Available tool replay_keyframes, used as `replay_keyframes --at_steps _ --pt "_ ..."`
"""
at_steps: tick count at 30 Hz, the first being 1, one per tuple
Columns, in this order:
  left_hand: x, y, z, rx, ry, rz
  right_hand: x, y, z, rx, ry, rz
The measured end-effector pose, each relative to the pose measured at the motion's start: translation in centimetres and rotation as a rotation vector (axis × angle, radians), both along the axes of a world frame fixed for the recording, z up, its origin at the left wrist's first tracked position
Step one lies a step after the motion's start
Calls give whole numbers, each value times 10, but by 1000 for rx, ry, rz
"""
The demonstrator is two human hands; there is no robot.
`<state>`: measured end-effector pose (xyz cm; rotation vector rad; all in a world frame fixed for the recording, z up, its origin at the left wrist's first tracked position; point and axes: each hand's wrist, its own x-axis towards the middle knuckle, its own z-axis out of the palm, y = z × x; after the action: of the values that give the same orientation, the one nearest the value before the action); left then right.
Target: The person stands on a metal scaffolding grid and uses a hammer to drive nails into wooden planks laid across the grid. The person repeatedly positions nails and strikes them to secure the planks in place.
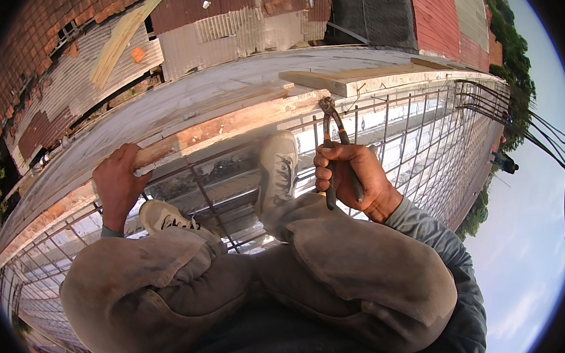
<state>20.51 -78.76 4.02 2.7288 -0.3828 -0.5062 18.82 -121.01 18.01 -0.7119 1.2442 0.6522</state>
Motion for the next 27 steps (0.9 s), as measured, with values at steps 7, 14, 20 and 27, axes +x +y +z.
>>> replay_keyframes --at_steps 7,14,20,27 --pt "-5 7 -5 -37 -31 25 21 -69 12 229 78 189" --pt "-2 4 -6 -55 -53 14 106 -108 28 -111 214 1260" --pt "-2 5 -1 8 -9 30 135 -80 19 -454 74 2440" --pt "-1 4 -3 13 18 13 85 -125 22 175 193 787"
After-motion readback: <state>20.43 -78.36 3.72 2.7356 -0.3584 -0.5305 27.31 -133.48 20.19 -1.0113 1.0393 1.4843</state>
